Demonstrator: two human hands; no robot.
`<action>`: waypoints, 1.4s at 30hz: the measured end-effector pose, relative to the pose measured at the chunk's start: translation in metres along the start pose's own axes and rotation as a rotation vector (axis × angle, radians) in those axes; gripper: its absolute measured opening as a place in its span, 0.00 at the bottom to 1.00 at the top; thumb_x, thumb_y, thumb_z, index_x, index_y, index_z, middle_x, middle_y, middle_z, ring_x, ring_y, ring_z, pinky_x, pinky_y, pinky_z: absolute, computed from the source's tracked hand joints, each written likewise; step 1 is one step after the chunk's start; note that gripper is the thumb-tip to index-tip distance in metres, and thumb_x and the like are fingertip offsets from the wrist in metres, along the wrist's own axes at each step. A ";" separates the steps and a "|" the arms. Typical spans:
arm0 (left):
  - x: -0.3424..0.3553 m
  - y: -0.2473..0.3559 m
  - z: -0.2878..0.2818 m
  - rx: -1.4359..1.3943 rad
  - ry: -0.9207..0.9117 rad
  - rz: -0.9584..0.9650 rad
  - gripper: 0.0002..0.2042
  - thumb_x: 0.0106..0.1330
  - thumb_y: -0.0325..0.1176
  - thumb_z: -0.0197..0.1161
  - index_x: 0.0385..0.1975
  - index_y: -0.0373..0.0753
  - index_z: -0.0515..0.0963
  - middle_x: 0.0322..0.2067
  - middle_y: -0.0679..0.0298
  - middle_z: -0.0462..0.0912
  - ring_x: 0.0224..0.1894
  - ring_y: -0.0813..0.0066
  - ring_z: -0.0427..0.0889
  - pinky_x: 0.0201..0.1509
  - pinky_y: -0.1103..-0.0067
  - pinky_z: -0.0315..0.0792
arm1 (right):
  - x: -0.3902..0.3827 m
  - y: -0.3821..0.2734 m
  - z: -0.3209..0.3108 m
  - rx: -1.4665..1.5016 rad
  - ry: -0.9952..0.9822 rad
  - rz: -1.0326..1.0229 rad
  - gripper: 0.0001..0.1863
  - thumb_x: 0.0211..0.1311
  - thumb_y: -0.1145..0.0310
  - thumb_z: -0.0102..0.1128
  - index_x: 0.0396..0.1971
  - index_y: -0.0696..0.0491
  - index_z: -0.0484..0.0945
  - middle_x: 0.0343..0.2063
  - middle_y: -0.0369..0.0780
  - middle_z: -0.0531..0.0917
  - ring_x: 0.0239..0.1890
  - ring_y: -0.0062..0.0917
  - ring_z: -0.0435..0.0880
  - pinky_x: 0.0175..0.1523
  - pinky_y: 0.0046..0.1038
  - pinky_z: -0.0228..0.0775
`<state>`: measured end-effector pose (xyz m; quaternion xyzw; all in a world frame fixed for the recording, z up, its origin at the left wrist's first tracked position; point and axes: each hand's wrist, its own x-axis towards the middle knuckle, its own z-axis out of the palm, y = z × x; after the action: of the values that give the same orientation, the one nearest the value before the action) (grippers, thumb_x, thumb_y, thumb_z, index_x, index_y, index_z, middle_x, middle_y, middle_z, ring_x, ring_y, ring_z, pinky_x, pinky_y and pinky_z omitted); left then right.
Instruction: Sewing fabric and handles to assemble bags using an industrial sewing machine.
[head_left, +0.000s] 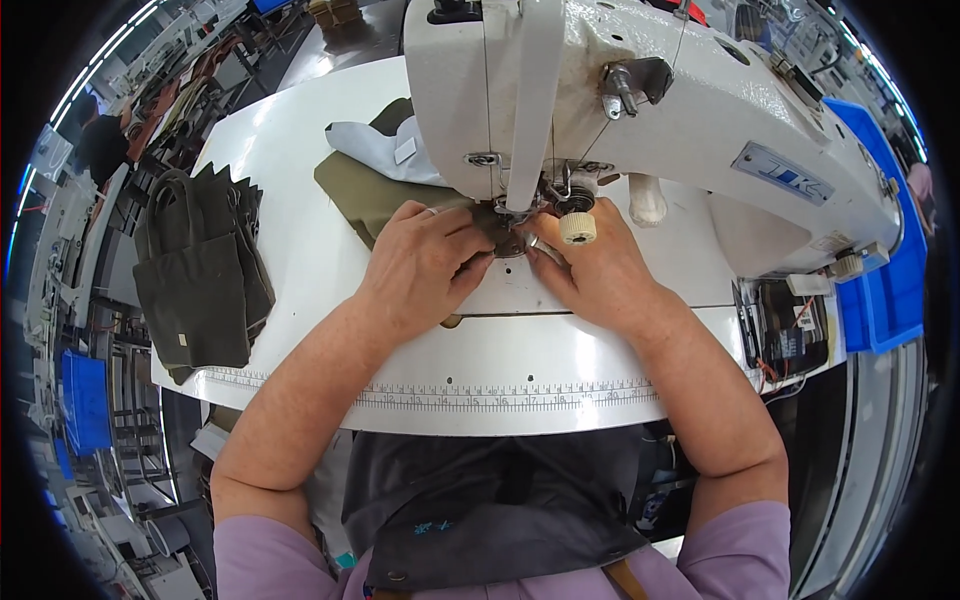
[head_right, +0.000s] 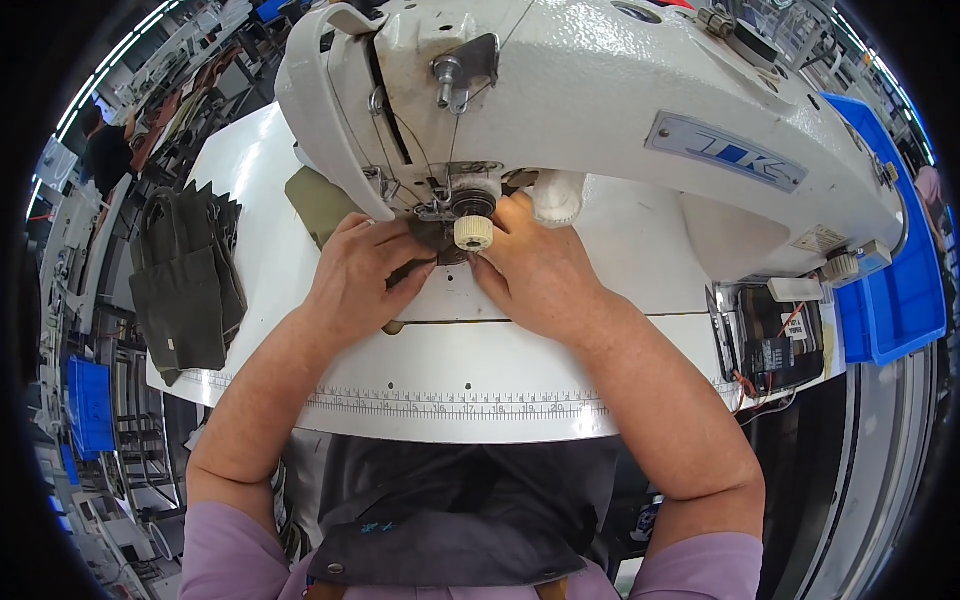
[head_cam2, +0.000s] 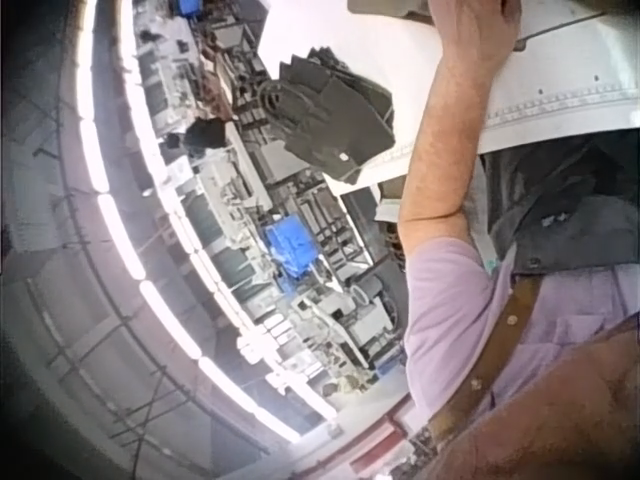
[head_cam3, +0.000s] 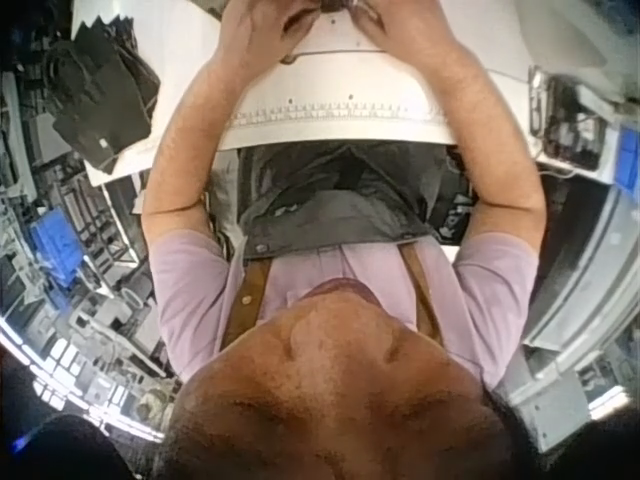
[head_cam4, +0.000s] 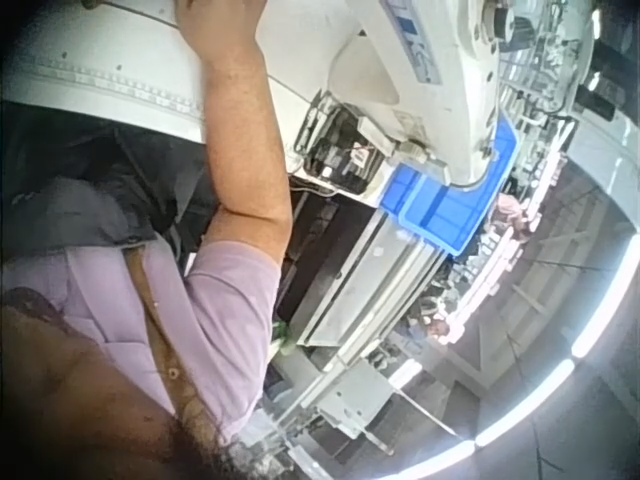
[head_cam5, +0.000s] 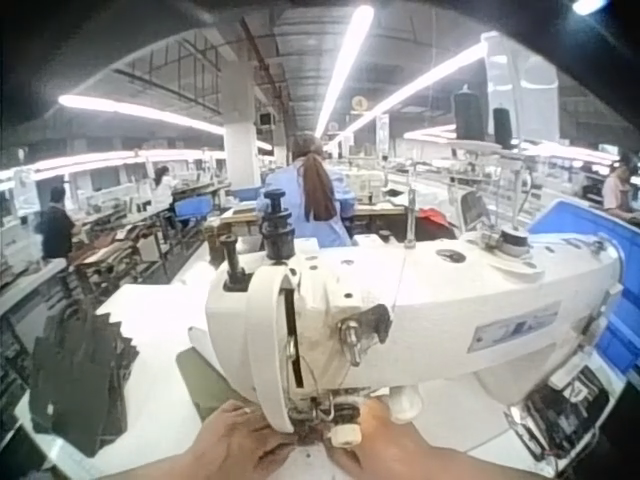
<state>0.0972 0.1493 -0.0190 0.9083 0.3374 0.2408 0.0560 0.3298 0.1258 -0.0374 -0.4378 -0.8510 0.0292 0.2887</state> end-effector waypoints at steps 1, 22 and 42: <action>-0.001 -0.003 0.002 0.001 0.001 -0.002 0.06 0.59 0.28 0.68 0.36 0.39 0.85 0.38 0.62 0.86 0.41 0.63 0.85 0.51 0.69 0.72 | -0.001 0.000 0.000 0.003 0.011 -0.008 0.14 0.55 0.72 0.66 0.42 0.52 0.81 0.38 0.41 0.80 0.44 0.39 0.80 0.44 0.40 0.74; 0.001 -0.025 0.016 -0.007 0.004 0.098 0.15 0.55 0.17 0.61 0.40 0.38 0.88 0.44 0.63 0.88 0.48 0.65 0.87 0.55 0.74 0.81 | -0.004 -0.004 -0.002 0.044 -0.036 0.068 0.12 0.60 0.72 0.66 0.43 0.46 0.85 0.39 0.44 0.77 0.39 0.39 0.81 0.42 0.38 0.77; 0.006 -0.030 0.020 -0.002 0.062 0.102 0.15 0.55 0.17 0.60 0.38 0.40 0.89 0.42 0.64 0.89 0.46 0.65 0.86 0.53 0.73 0.80 | 0.001 0.007 -0.007 0.903 0.394 0.334 0.16 0.78 0.59 0.55 0.38 0.58 0.80 0.30 0.36 0.83 0.30 0.17 0.76 0.38 0.22 0.69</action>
<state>0.0932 0.1773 -0.0423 0.9163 0.2922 0.2717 0.0340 0.3378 0.1294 -0.0336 -0.3965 -0.6016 0.3563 0.5948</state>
